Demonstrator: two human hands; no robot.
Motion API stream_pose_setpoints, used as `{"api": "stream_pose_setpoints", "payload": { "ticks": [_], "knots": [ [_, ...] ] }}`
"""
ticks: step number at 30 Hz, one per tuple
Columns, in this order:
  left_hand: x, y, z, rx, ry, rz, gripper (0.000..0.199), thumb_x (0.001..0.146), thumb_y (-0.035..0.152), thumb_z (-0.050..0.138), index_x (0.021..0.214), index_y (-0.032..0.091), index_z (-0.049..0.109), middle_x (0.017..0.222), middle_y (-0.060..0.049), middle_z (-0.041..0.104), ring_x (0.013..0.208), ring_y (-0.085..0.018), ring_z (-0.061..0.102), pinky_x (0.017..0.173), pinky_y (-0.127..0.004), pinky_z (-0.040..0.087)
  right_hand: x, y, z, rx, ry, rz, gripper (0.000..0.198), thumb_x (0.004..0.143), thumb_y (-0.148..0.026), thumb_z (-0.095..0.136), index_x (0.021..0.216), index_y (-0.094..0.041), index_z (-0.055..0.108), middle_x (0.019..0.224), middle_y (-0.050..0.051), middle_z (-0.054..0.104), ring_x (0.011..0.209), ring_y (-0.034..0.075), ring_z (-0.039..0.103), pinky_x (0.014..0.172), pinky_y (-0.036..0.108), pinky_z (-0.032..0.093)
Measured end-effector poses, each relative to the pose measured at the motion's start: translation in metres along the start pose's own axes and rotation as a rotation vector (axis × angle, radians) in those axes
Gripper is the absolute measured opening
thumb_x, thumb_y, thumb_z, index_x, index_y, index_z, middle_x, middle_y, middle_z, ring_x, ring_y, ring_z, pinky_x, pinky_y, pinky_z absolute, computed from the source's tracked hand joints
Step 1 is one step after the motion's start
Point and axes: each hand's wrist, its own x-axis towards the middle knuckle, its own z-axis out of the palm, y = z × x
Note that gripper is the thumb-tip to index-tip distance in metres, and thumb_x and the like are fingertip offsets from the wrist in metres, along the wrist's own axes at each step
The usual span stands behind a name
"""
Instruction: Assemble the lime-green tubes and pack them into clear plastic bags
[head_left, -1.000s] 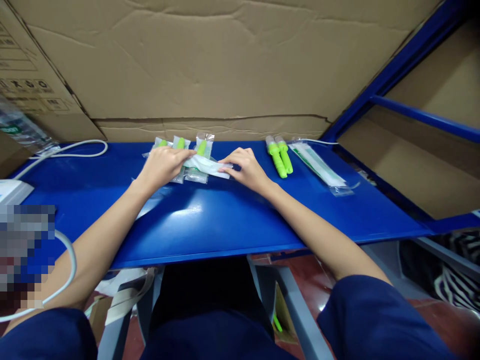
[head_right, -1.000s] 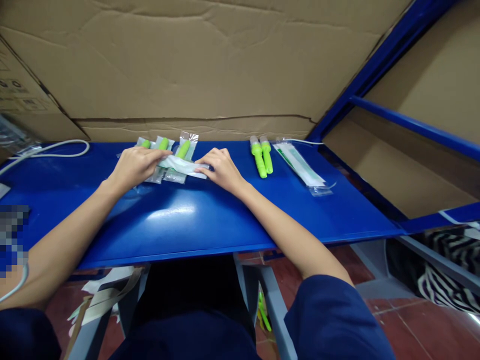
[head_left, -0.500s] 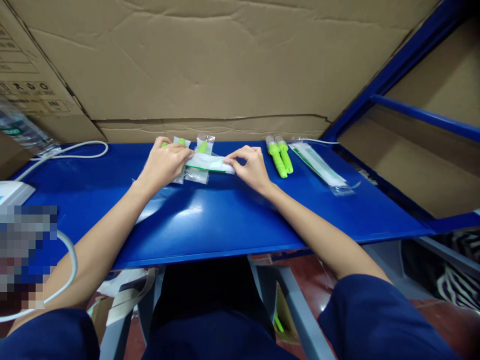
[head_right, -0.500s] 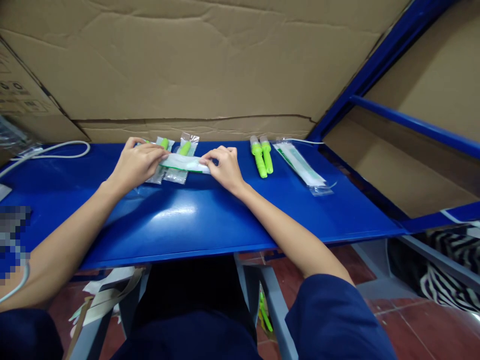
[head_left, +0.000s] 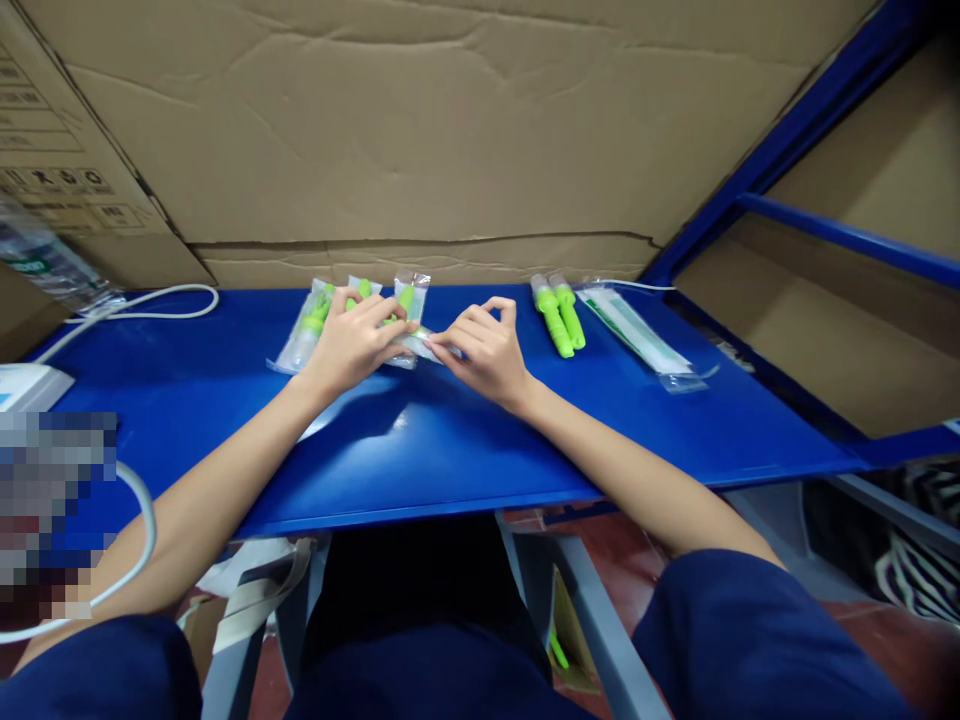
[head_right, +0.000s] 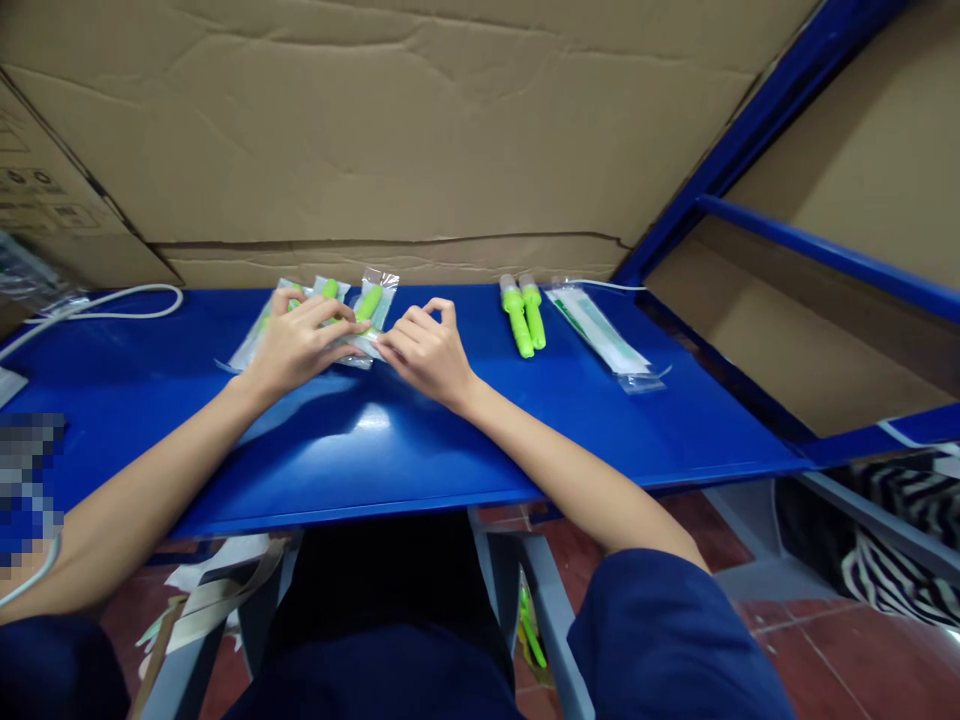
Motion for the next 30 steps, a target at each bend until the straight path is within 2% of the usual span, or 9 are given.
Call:
{"api": "stream_pose_setpoints", "payload": {
  "ticks": [4,8,11,14,17,20,23,26,30],
  "knots": [
    [-0.002,-0.002,0.003,-0.023,0.024,0.028,0.019,0.104,0.035,0.064,0.114,0.024,0.075,0.119,-0.007,0.08,0.105,-0.023,0.075,0.106,-0.047,0.039,0.0,-0.002,-0.001,0.051,-0.001,0.012,0.034,0.11,-0.038,0.051,0.091,-0.022,0.074,0.08,0.0,0.075,0.08,0.018,0.062,0.096,0.041,0.032],
    [-0.004,-0.009,0.003,-0.029,0.041,0.03,0.021,0.104,0.038,0.062,0.112,0.022,0.075,0.115,-0.006,0.082,0.1,-0.022,0.077,0.104,-0.046,0.042,0.002,-0.001,-0.006,0.154,0.053,0.067,0.036,0.108,-0.05,0.053,0.109,-0.021,0.074,0.092,0.003,0.078,0.082,0.019,0.066,0.098,0.041,0.035],
    [-0.006,-0.017,0.001,-0.033,0.064,-0.02,0.023,0.105,0.04,0.061,0.113,0.023,0.074,0.116,-0.007,0.082,0.101,-0.023,0.077,0.103,-0.047,0.043,0.002,0.012,-0.01,0.236,0.086,0.101,0.05,0.1,-0.064,0.061,0.119,-0.019,0.071,0.101,0.007,0.078,0.085,0.022,0.068,0.096,0.042,0.04],
    [-0.007,-0.024,-0.001,-0.04,0.107,-0.072,0.022,0.105,0.039,0.059,0.114,0.024,0.073,0.117,-0.007,0.081,0.101,-0.024,0.076,0.104,-0.049,0.043,0.001,0.028,-0.009,0.305,0.038,0.082,0.068,0.084,-0.075,0.072,0.122,-0.019,0.069,0.108,0.011,0.077,0.089,0.026,0.069,0.092,0.043,0.046],
    [-0.009,-0.028,0.0,-0.033,0.145,-0.087,0.021,0.105,0.036,0.058,0.114,0.024,0.073,0.115,-0.007,0.081,0.1,-0.024,0.076,0.103,-0.049,0.043,0.001,0.036,-0.005,0.417,0.045,0.072,0.065,0.085,-0.072,0.072,0.124,-0.02,0.069,0.112,0.011,0.076,0.088,0.025,0.069,0.087,0.042,0.051],
    [-0.009,-0.029,0.0,-0.019,0.154,-0.078,0.021,0.105,0.035,0.057,0.114,0.023,0.071,0.114,-0.006,0.081,0.1,-0.023,0.075,0.101,-0.048,0.043,0.003,0.033,-0.001,0.587,0.106,0.096,0.045,0.093,-0.061,0.071,0.115,-0.021,0.073,0.106,0.009,0.076,0.08,0.02,0.067,0.078,0.037,0.054],
    [-0.009,-0.027,-0.001,-0.003,0.143,-0.069,0.02,0.104,0.036,0.057,0.114,0.023,0.07,0.113,-0.006,0.08,0.098,-0.023,0.074,0.098,-0.046,0.045,0.005,0.026,-0.001,0.75,0.156,0.2,0.035,0.094,-0.056,0.073,0.096,-0.021,0.074,0.098,0.007,0.075,0.08,0.018,0.067,0.071,0.033,0.053],
    [-0.007,-0.025,-0.004,0.002,0.103,-0.079,0.023,0.102,0.039,0.061,0.115,0.023,0.07,0.106,-0.007,0.078,0.094,-0.024,0.07,0.095,-0.045,0.046,0.007,0.02,-0.002,0.908,0.153,0.337,0.037,0.095,-0.057,0.071,0.086,-0.021,0.068,0.098,0.007,0.075,0.089,0.019,0.069,0.074,0.032,0.054],
    [-0.004,-0.023,-0.005,-0.026,0.053,-0.086,0.027,0.101,0.034,0.065,0.126,0.027,0.07,0.103,-0.007,0.073,0.097,-0.023,0.066,0.095,-0.045,0.046,0.007,0.018,-0.002,1.094,0.05,0.442,0.045,0.092,-0.065,0.07,0.088,-0.021,0.061,0.085,0.003,0.071,0.076,0.014,0.067,0.072,0.029,0.056]
  ]
}}
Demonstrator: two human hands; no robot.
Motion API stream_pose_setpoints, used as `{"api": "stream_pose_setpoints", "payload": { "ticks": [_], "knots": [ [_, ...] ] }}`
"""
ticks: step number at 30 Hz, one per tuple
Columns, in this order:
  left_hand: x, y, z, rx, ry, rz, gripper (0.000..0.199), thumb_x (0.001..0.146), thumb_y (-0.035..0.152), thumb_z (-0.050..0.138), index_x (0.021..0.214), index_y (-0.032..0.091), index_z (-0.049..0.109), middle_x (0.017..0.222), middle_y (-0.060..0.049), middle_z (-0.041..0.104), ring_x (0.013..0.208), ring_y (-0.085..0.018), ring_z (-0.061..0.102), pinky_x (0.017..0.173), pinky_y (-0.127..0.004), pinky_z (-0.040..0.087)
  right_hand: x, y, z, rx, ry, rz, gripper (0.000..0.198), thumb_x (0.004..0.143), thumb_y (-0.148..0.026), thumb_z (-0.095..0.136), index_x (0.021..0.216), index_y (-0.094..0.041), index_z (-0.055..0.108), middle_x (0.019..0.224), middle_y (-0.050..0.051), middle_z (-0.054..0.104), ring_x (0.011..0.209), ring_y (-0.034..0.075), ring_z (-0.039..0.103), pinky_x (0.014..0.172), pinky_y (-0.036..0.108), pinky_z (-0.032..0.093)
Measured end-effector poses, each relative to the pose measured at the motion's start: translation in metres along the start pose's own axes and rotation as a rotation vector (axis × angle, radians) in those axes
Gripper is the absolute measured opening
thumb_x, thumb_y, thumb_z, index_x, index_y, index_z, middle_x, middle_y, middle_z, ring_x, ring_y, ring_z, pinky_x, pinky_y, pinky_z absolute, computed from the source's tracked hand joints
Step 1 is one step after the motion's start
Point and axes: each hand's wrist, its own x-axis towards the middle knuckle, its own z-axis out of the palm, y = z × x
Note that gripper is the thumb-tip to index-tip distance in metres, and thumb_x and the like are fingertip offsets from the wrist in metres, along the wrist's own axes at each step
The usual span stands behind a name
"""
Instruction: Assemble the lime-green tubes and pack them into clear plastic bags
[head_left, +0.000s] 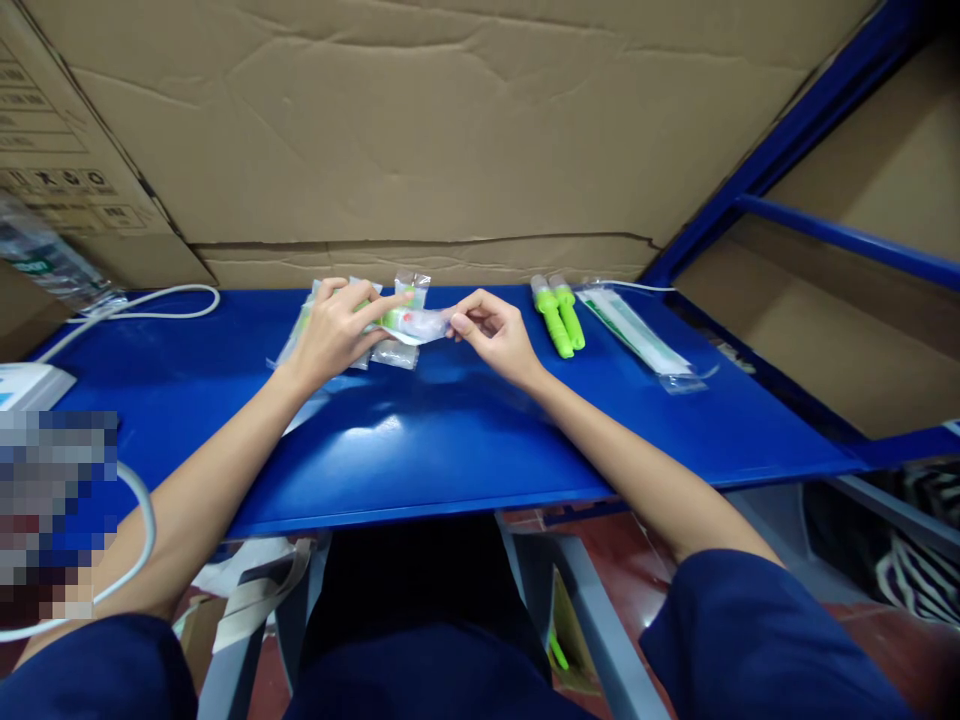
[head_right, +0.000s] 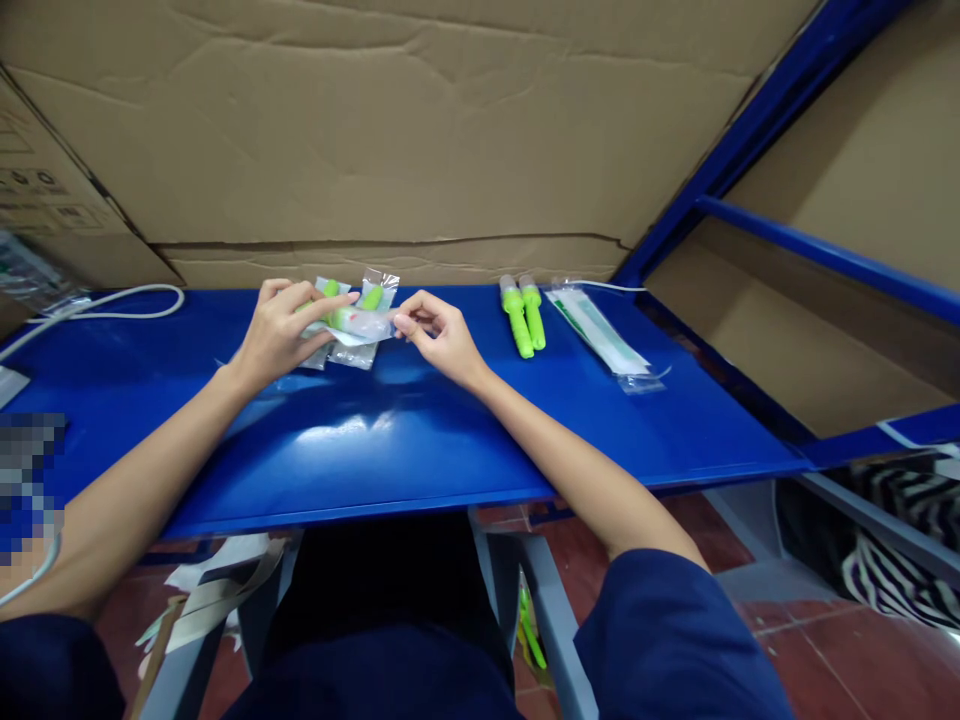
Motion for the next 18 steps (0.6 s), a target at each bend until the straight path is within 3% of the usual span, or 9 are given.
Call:
{"api": "stream_pose_setpoints", "payload": {
  "ticks": [4,9,18],
  "knots": [
    [0.0,-0.001,0.001,-0.067,-0.002,0.012,0.028,0.099,0.032,0.067,0.127,0.032,0.072,0.108,-0.006,0.072,0.102,-0.024,0.065,0.101,-0.049,0.044,0.0,-0.001,0.0,0.075,-0.044,0.07,0.05,0.089,-0.07,0.071,0.089,-0.022,0.056,0.077,0.0,0.068,0.068,0.012,0.064,0.068,0.026,0.056],
    [-0.001,0.001,0.002,-0.103,-0.031,0.048,0.023,0.102,0.028,0.061,0.121,0.026,0.073,0.122,-0.008,0.077,0.107,-0.024,0.07,0.1,-0.047,0.045,-0.001,-0.009,0.002,0.083,-0.051,0.162,0.056,0.083,-0.076,0.072,0.085,-0.023,0.054,0.074,0.0,0.067,0.066,0.012,0.062,0.069,0.027,0.056],
    [0.003,0.009,0.003,-0.093,-0.032,0.08,0.023,0.102,0.022,0.053,0.11,0.024,0.074,0.116,-0.007,0.081,0.103,-0.021,0.074,0.095,-0.043,0.047,-0.001,-0.01,0.002,0.137,-0.105,0.263,0.055,0.081,-0.072,0.077,0.084,-0.02,0.06,0.073,0.001,0.068,0.064,0.012,0.061,0.068,0.027,0.055]
  ]
}}
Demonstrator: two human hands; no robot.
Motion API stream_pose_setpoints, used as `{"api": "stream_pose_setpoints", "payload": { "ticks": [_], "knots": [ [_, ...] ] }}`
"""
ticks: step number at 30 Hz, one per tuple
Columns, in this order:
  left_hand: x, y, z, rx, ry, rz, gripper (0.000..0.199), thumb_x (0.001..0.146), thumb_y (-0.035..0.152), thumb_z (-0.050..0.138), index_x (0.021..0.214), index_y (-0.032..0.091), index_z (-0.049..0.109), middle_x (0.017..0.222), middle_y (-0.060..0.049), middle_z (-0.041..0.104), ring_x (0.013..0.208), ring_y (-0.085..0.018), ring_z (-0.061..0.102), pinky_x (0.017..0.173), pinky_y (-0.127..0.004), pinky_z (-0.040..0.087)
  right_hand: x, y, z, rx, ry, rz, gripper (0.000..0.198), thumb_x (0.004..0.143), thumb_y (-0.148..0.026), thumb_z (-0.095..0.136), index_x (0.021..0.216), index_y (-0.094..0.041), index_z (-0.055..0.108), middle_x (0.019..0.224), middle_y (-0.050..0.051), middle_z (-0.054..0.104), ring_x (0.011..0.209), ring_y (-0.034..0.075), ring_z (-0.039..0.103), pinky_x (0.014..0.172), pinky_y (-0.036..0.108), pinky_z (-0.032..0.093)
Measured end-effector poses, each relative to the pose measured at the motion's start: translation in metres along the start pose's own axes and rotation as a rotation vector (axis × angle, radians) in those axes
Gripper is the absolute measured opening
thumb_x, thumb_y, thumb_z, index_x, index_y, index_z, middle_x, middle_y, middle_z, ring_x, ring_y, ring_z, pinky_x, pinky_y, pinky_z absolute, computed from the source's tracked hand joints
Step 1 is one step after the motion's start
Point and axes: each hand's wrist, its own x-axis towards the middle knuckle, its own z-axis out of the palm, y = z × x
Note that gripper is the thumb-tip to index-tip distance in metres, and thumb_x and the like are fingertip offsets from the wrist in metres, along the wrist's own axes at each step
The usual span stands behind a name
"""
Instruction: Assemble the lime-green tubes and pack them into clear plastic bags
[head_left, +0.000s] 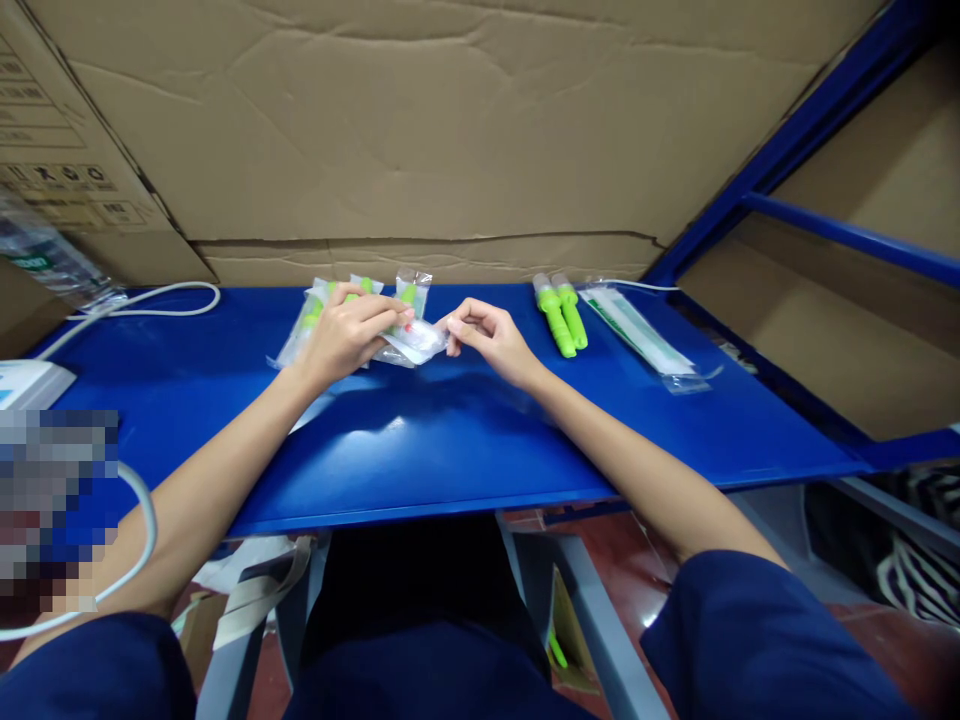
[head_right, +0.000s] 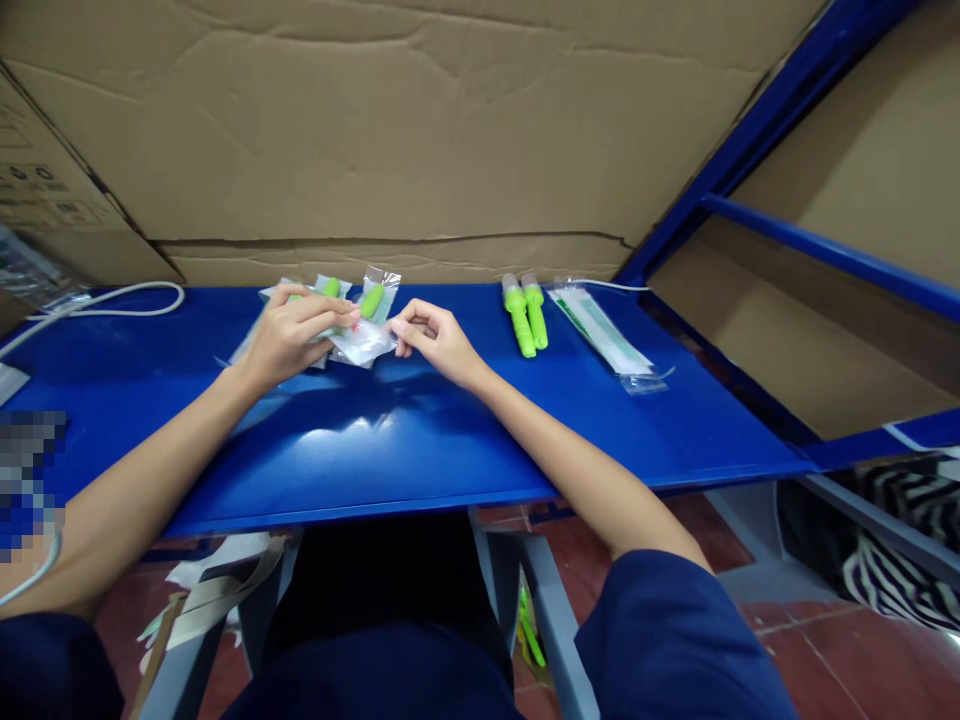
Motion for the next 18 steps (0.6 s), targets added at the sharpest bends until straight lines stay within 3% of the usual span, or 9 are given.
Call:
{"api": "stream_pose_setpoints", "payload": {
  "ticks": [5,9,13,18],
  "knots": [
    [0.001,0.004,0.001,0.042,0.035,0.031,0.029,0.105,0.019,0.045,0.105,0.023,0.074,0.11,-0.006,0.081,0.102,-0.019,0.075,0.09,-0.04,0.047,0.001,0.005,0.003,0.078,-0.017,0.084,0.054,0.077,-0.069,0.082,0.082,-0.02,0.059,0.078,0.001,0.07,0.065,0.012,0.065,0.065,0.026,0.058],
    [-0.001,0.004,0.004,0.058,0.048,0.068,0.032,0.106,0.017,0.044,0.109,0.024,0.075,0.109,-0.007,0.079,0.104,-0.02,0.074,0.091,-0.04,0.049,0.002,0.008,0.007,0.147,-0.019,0.171,0.045,0.083,-0.055,0.082,0.078,-0.02,0.053,0.079,0.001,0.071,0.067,0.012,0.07,0.064,0.025,0.061],
    [-0.002,0.004,0.009,0.017,0.047,0.08,0.029,0.108,0.024,0.049,0.121,0.031,0.074,0.118,-0.008,0.077,0.108,-0.021,0.071,0.098,-0.043,0.05,0.003,0.008,0.007,0.159,0.025,0.206,0.036,0.089,-0.04,0.077,0.077,-0.021,0.049,0.071,-0.002,0.069,0.06,0.012,0.071,0.062,0.024,0.062],
    [-0.003,0.005,0.01,0.078,0.038,0.164,0.031,0.109,0.023,0.045,0.123,0.032,0.072,0.128,-0.009,0.075,0.114,-0.02,0.071,0.096,-0.041,0.052,0.004,0.011,0.007,0.133,0.086,0.246,0.027,0.09,-0.029,0.072,0.078,-0.021,0.05,0.062,-0.004,0.067,0.053,0.011,0.069,0.056,0.022,0.06]
  ]
}}
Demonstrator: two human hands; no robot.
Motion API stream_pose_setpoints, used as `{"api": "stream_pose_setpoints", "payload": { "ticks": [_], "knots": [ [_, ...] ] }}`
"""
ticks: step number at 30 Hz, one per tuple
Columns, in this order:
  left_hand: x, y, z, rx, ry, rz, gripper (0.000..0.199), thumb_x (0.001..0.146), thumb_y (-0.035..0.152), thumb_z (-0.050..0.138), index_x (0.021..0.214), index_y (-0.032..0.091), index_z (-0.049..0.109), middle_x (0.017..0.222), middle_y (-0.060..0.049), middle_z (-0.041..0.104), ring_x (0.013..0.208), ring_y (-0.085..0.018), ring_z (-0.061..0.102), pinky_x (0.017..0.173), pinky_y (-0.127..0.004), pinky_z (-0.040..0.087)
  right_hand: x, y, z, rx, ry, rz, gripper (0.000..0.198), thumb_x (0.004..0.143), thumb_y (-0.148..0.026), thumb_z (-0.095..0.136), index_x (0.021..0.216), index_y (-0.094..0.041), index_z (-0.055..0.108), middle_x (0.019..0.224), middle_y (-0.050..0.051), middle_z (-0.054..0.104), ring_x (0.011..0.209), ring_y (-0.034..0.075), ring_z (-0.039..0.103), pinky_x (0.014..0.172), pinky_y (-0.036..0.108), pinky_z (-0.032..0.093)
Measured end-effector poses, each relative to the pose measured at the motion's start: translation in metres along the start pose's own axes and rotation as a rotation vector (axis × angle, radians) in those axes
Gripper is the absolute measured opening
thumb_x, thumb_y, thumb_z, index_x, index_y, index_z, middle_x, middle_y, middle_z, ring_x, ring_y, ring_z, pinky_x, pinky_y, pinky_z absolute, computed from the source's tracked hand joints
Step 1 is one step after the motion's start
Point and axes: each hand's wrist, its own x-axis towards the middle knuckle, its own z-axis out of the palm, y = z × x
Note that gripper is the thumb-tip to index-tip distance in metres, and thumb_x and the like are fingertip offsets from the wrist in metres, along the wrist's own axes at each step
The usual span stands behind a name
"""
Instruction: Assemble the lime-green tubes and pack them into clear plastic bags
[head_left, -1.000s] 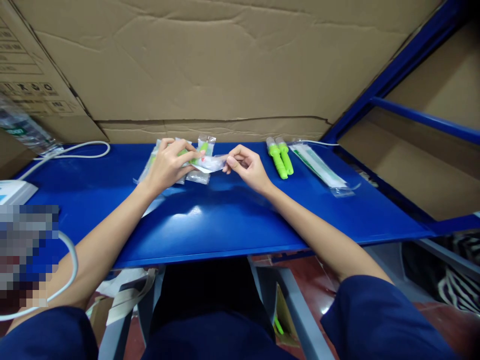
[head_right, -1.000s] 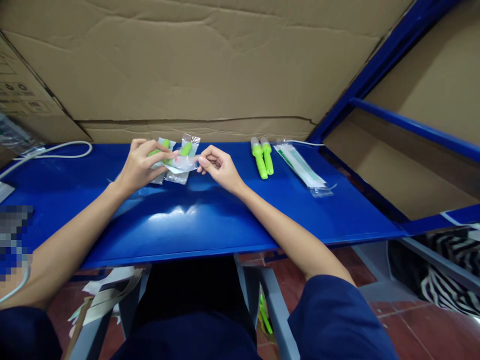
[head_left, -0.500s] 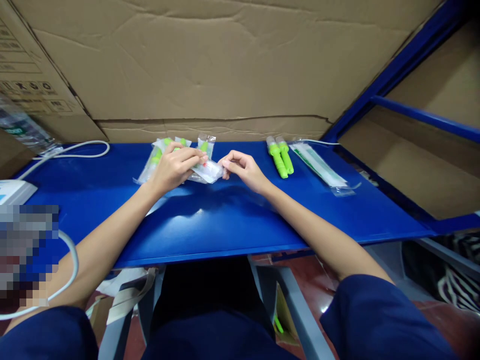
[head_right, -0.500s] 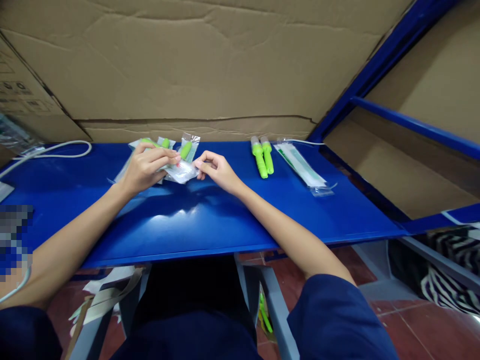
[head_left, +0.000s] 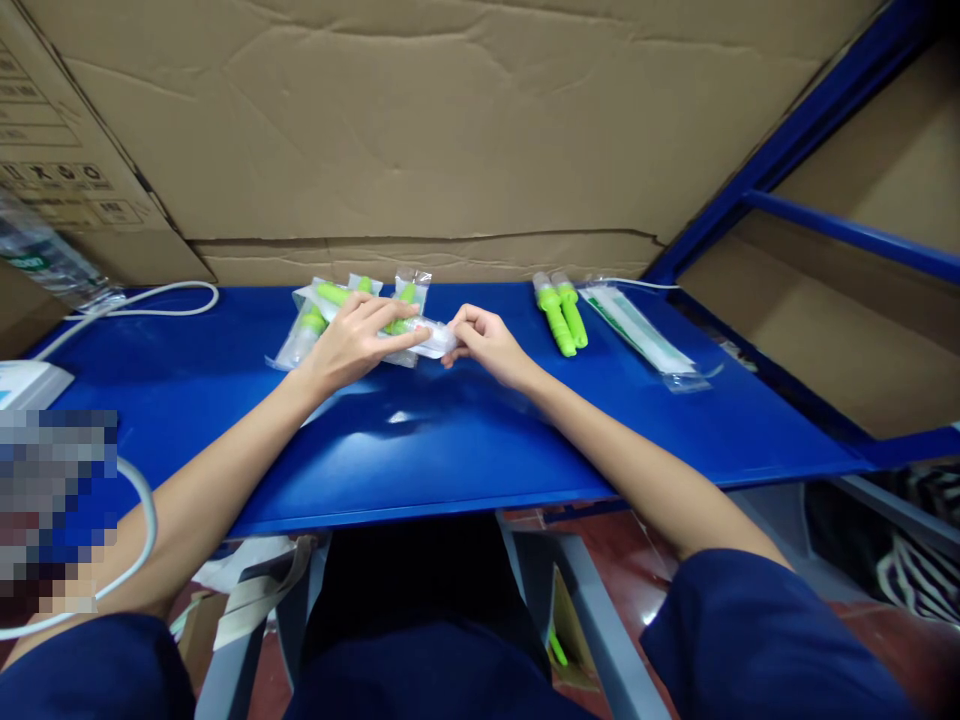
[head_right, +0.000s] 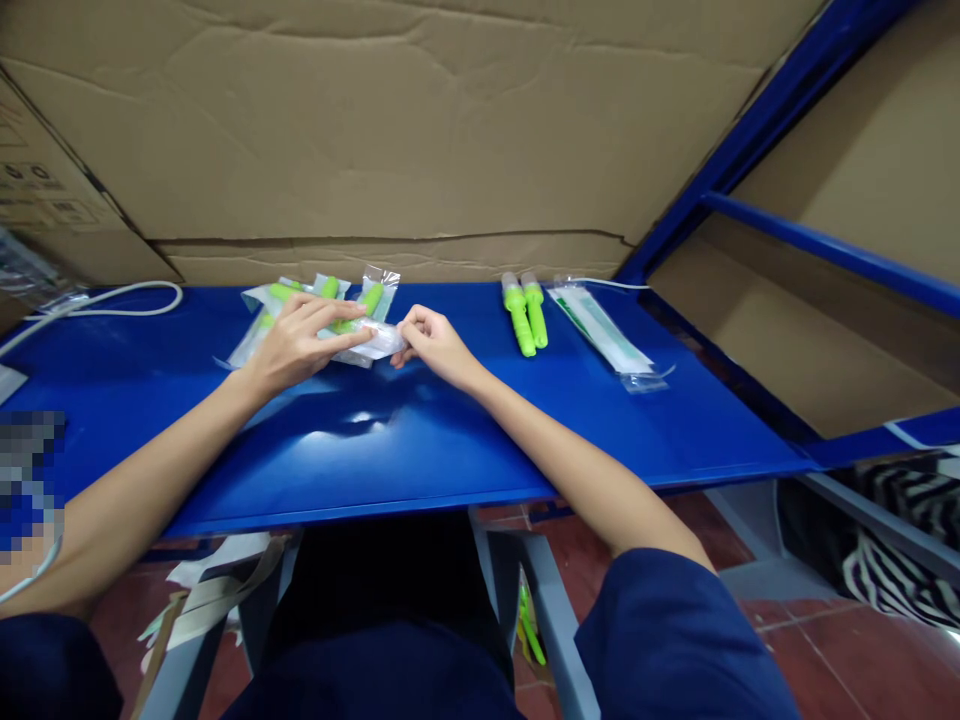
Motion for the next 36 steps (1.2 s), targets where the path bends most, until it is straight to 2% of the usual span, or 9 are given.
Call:
{"api": "stream_pose_setpoints", "payload": {
  "ticks": [5,9,12,17,22,26,30,33,36],
  "knots": [
    [0.0,0.001,0.0,0.061,-0.06,0.034,0.035,0.107,0.017,0.046,0.128,0.033,0.07,0.134,-0.008,0.074,0.119,-0.02,0.071,0.097,-0.04,0.052,0.0,0.003,0.0,-0.057,0.033,0.052,0.026,0.09,-0.026,0.067,0.074,-0.022,0.047,0.054,-0.004,0.064,0.046,0.01,0.065,0.051,0.019,0.056],
    [0.002,0.007,0.0,0.058,-0.093,0.039,0.039,0.106,0.014,0.047,0.13,0.036,0.069,0.131,-0.006,0.076,0.115,-0.021,0.071,0.097,-0.041,0.05,-0.003,0.002,0.002,-0.091,0.019,0.083,0.026,0.089,-0.028,0.07,0.075,-0.023,0.049,0.053,-0.004,0.064,0.044,0.012,0.065,0.046,0.02,0.055],
    [0.005,0.014,-0.001,0.05,-0.097,0.04,0.047,0.105,0.009,0.045,0.138,0.036,0.064,0.126,-0.006,0.077,0.11,-0.02,0.072,0.096,-0.04,0.049,-0.005,0.001,0.005,-0.116,0.015,0.082,0.028,0.089,-0.029,0.071,0.074,-0.023,0.048,0.052,-0.005,0.063,0.041,0.012,0.063,0.041,0.022,0.054],
    [0.006,0.021,0.001,0.026,-0.124,0.01,0.06,0.103,0.008,0.045,0.152,0.043,0.053,0.124,-0.006,0.076,0.104,-0.02,0.071,0.101,-0.042,0.047,-0.006,0.002,0.006,-0.169,0.024,0.039,0.027,0.089,-0.03,0.07,0.075,-0.023,0.048,0.049,-0.005,0.061,0.038,0.011,0.059,0.034,0.017,0.042],
    [0.006,0.022,0.003,0.027,-0.154,0.01,0.07,0.1,0.008,0.052,0.156,0.05,0.045,0.128,-0.005,0.074,0.107,-0.021,0.071,0.105,-0.046,0.048,-0.005,0.005,0.003,-0.182,0.045,0.047,0.024,0.087,-0.026,0.07,0.074,-0.022,0.05,0.05,-0.005,0.06,0.036,0.01,0.056,0.033,0.016,0.037],
    [0.007,0.021,0.002,0.094,-0.139,0.059,0.064,0.1,0.005,0.051,0.15,0.046,0.053,0.133,-0.006,0.074,0.115,-0.022,0.072,0.098,-0.043,0.051,-0.004,0.0,0.003,-0.131,0.065,0.114,0.022,0.09,-0.024,0.068,0.074,-0.021,0.052,0.05,-0.003,0.06,0.036,0.009,0.054,0.032,0.016,0.035],
    [0.007,0.02,0.002,0.048,-0.084,0.054,0.052,0.102,0.007,0.051,0.139,0.041,0.063,0.141,-0.007,0.072,0.123,-0.023,0.071,0.1,-0.044,0.05,-0.004,-0.006,0.005,0.005,0.083,0.198,0.029,0.091,-0.027,0.072,0.072,-0.02,0.051,0.051,-0.004,0.055,0.036,0.007,0.049,0.031,0.015,0.031],
    [0.007,0.02,0.002,0.053,-0.075,0.051,0.046,0.103,0.009,0.051,0.135,0.038,0.065,0.142,-0.007,0.071,0.126,-0.023,0.071,0.099,-0.043,0.05,-0.003,-0.008,0.006,0.102,0.029,0.262,0.03,0.095,-0.034,0.07,0.075,-0.018,0.057,0.054,-0.001,0.057,0.038,0.007,0.047,0.03,0.015,0.03],
    [0.007,0.02,0.001,0.105,-0.065,0.072,0.041,0.104,0.01,0.05,0.132,0.035,0.066,0.14,-0.007,0.072,0.126,-0.021,0.071,0.096,-0.041,0.051,-0.002,-0.008,0.006,0.154,-0.057,0.375,0.033,0.103,-0.04,0.059,0.081,-0.016,0.062,0.055,0.003,0.061,0.037,0.007,0.045,0.03,0.015,0.03]
  ]
}}
